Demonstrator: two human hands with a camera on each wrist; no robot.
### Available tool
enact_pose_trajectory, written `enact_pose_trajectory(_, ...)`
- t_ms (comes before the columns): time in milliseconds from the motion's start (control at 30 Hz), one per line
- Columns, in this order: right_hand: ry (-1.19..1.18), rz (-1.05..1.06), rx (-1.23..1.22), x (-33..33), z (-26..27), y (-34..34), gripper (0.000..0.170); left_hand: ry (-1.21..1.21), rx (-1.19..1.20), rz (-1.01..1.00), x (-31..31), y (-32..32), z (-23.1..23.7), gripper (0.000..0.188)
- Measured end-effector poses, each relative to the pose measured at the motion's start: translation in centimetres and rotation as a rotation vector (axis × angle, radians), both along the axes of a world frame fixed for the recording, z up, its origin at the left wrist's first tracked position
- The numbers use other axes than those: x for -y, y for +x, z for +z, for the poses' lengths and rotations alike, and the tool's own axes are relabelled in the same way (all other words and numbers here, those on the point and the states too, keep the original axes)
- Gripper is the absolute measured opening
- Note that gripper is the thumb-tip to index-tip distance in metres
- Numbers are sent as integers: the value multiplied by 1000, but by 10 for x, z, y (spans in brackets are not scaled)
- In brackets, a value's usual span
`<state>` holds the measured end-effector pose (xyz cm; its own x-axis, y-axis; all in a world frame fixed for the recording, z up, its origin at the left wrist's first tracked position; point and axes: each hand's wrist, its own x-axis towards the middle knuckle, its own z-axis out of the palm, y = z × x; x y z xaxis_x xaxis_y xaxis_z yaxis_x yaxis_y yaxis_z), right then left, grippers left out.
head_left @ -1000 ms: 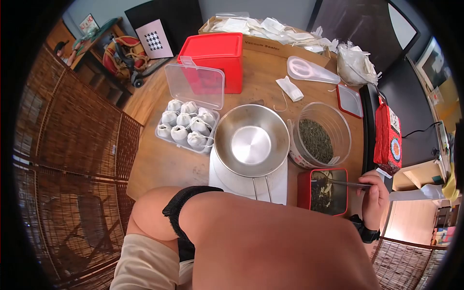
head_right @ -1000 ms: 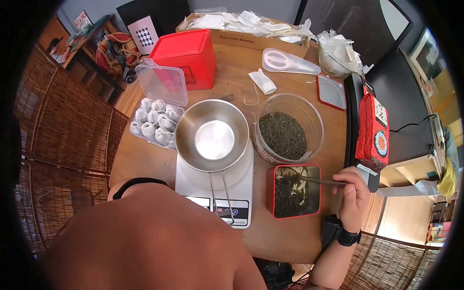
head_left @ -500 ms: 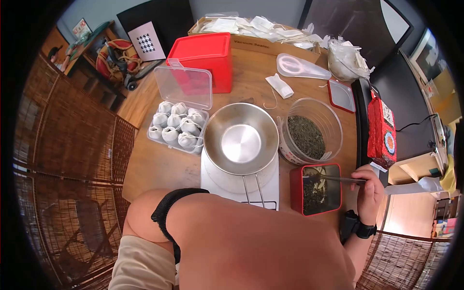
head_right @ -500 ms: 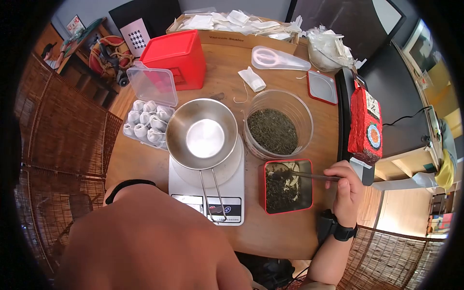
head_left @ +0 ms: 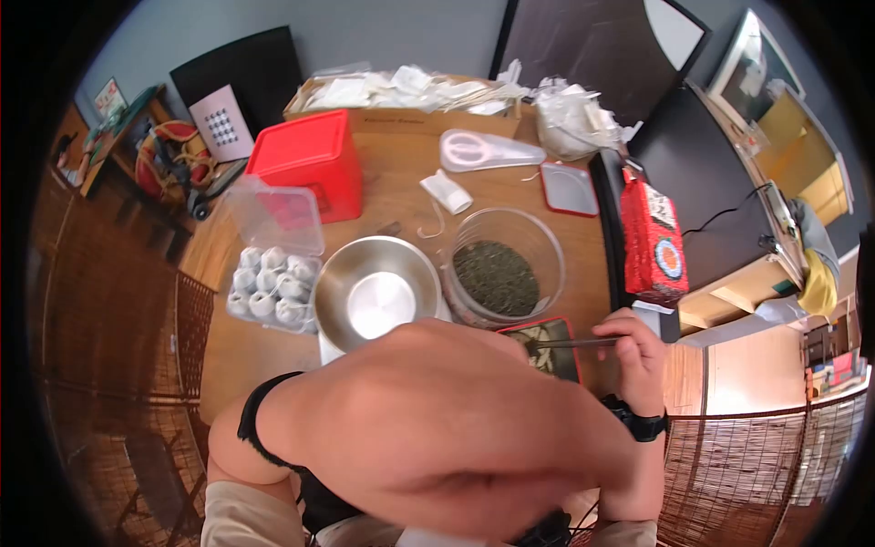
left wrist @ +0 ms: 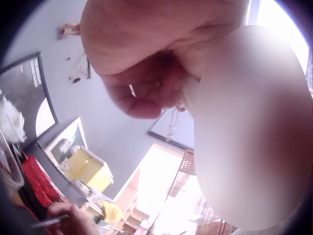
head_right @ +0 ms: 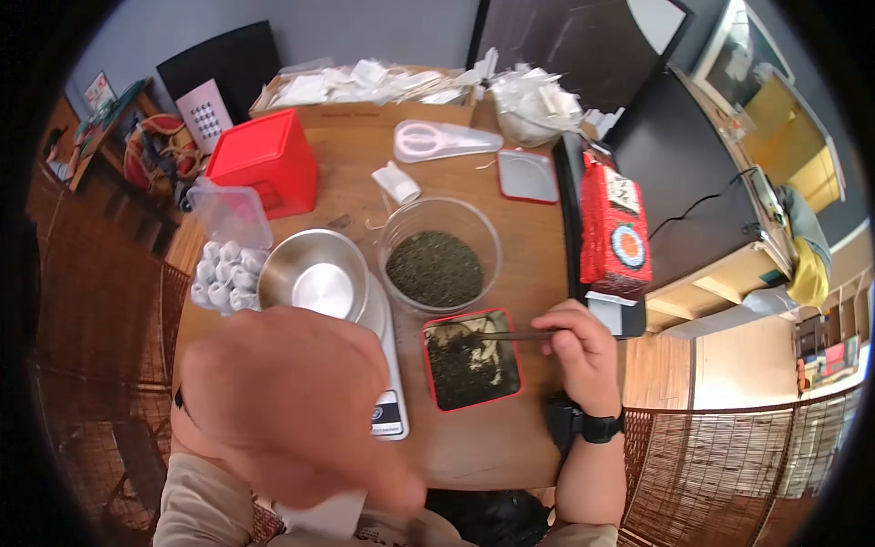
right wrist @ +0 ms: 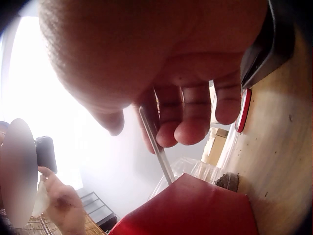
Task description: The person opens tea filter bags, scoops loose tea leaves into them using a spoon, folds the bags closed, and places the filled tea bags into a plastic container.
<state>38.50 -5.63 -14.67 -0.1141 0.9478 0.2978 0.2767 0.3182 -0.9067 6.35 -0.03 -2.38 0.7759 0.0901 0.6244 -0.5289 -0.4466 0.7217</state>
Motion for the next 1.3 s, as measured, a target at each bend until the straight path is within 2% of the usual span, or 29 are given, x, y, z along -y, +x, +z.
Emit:
enact_pose_trajectory(100, 10, -29, 44, 0, 4, -2, 24, 97, -166, 510, 8, 5, -3, 10)
enact_pose_trajectory(133, 61, -35, 76, -1, 4, -1, 23, 117, -169, 511, 6, 6, -6, 20)
enact_pose_trajectory(200, 124, -50, 113, -3, 5, -1, 21, 135, -188, 528, 5, 11, -11, 19)
enact_pose_trajectory(300, 94, -79, 86, -1, 6, -3, 18, 202, -239, 550, 2, 14, -14, 16)
enact_pose_trajectory(367, 152, -159, 28, 0, 4, -2, 18, 215, -289, 567, 2, 16, -17, 15)
enact_pose_trajectory(433, 220, -218, 95, 0, 6, -2, 17, 219, -296, 565, 4, 19, -17, 15)
enact_pose_trajectory(500, 321, -374, 117, 3, 9, -5, 15, 225, -310, 568, 4, 19, -18, 16)
enact_pose_trajectory(567, 361, -398, 100, 8, 12, -7, 15, 293, -300, 599, 3, 22, -22, 17)
enact_pose_trajectory(700, 485, -362, 243, 18, 19, -17, 22, 345, -274, 635, 5, 24, -25, 19)
enact_pose_trajectory(767, 567, -214, 415, 19, 29, -29, 30, 341, -301, 681, 8, 24, -23, 24)
enact_pose_trajectory(800, 572, -219, 418, 20, 38, -35, 30, 346, -295, 677, 9, 24, -23, 24)
enact_pose_trajectory(867, 552, -86, 569, 23, 56, -49, 39, 396, -320, 712, 12, 22, -22, 29)
enact_pose_trajectory(1100, 501, -37, 558, 23, 65, -67, 41, 441, -329, 676, 18, 20, -21, 33)
enact_pose_trajectory(1300, 495, 53, 598, 23, 69, -73, 32, 466, -345, 635, 20, 15, -22, 34)
